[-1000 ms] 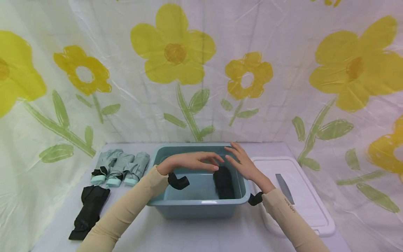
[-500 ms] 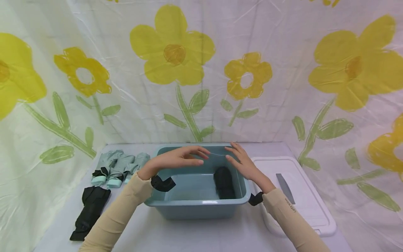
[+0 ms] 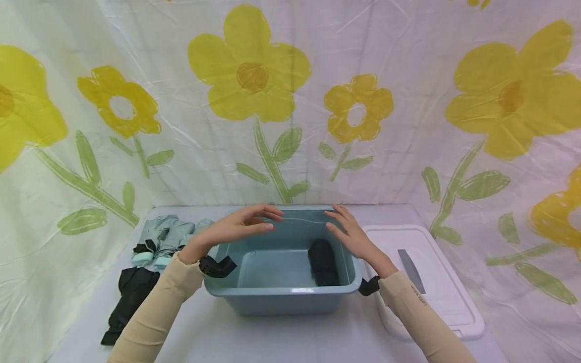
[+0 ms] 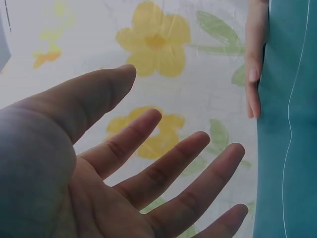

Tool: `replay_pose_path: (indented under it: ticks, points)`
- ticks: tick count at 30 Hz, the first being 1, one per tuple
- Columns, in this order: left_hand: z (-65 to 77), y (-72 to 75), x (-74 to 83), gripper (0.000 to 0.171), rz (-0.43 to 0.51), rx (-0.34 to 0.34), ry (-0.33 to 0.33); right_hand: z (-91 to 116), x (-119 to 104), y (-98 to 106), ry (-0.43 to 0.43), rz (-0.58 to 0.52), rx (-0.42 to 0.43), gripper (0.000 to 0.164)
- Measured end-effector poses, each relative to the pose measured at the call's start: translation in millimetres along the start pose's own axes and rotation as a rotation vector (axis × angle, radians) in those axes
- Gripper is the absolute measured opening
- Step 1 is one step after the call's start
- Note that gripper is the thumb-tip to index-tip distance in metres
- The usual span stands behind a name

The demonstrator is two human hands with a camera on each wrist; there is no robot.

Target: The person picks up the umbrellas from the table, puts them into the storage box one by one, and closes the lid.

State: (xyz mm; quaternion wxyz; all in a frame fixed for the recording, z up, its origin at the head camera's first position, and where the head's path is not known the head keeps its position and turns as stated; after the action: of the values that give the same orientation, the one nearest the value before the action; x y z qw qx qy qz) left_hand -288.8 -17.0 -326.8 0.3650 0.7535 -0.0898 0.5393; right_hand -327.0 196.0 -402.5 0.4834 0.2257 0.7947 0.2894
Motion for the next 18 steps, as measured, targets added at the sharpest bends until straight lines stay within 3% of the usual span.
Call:
replay_pose_path:
  ticks: [18]
  points:
    - [27.9,32.7,-17.7,0.036,-0.005,0.106,0.016,1,-2,0,-0.005,-0.022,-0.008,0.047]
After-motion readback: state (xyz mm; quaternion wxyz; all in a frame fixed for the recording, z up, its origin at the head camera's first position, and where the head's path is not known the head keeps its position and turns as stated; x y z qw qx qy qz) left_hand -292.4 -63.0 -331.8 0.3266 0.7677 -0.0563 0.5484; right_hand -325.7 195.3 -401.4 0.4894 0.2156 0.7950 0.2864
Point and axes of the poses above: each hand's wrist, its own z-axis away from the middle knuckle, its own y-axis out of the back of the hand, x = y × z, the point moved 10 cm from there along -z, towards the middle knuckle, and after that the axes turned 11 degrees about x, right-handed, at the moved point
